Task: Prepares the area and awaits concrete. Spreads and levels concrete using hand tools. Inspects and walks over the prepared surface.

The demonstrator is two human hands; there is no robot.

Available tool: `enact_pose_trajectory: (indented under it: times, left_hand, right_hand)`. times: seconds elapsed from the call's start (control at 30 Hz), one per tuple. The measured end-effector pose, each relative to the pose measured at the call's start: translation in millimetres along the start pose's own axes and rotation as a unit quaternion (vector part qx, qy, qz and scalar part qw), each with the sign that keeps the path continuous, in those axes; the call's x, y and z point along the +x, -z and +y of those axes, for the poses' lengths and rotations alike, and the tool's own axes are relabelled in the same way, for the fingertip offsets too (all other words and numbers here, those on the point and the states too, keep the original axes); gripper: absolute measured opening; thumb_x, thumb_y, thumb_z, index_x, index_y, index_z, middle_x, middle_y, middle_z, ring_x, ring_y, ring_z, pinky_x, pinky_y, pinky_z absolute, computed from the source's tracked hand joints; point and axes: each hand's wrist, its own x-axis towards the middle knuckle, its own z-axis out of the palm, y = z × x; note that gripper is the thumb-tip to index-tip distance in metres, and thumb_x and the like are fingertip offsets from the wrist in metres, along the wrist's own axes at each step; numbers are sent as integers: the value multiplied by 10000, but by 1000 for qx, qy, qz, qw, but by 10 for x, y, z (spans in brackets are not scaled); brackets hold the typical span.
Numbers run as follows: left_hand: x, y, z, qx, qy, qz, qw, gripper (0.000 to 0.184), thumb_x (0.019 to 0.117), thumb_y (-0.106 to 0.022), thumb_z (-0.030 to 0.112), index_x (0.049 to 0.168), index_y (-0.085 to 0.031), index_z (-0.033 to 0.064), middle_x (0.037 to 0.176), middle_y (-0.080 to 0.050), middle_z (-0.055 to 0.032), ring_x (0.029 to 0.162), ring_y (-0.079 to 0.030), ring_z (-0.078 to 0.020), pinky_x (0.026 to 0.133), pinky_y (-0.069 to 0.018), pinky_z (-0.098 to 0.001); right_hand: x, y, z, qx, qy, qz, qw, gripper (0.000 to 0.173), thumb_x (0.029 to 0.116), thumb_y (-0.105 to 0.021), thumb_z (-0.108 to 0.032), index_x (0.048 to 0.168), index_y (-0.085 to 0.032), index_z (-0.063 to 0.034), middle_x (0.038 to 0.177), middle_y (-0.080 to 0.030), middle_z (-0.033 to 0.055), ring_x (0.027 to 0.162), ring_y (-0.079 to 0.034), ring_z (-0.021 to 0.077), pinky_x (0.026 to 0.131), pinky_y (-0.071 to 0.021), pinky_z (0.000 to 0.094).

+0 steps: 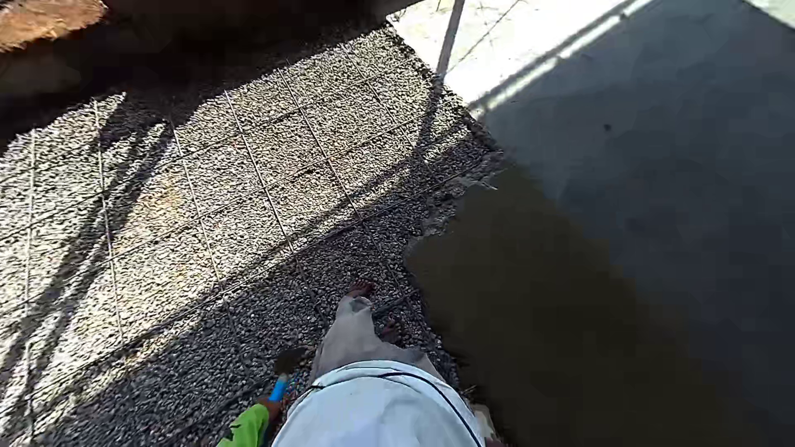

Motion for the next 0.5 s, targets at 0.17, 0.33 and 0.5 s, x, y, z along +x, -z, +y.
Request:
enact_pose_trajectory:
  times: [0.17,0.33,0.5]
  left_hand:
    - [330,-114,-226,190,-3,-80,978,568,1084,-484,355,1405,-515,-112,1466,-517,-301,1423,-468,-390,1180,-360,-527]
    - [298,-138,-257,113,27,-34,993,607,1072,-523,354,1417,-475,-144,1480,-495,-314,1430,-466,-372,1187,-357,-493]
    - [128,21,-173,158,33,-43,986,569,1054,-546,353,1339,-555,-139,1430,-543,-308,1386,-511,-382,1148,-397,-524]
  right_hand:
    - [1114,-856,1020,32,-28,82,996,525,1080,-544,-308,1448,-520,66,1462,-547,290,1390,-514,403,1176,-366,532]
    - [987,-969,1016,-11,-22,66,998,494,1069,-562,-253,1458,-517,49,1462,-554,273,1389,-514,399,1169,-368,537]
    - [84,-459,267,18,12,36,999,442,1114,-458,-260,1430,-558,33,1467,-564,242,1380,-532,349,1174,-372,490]
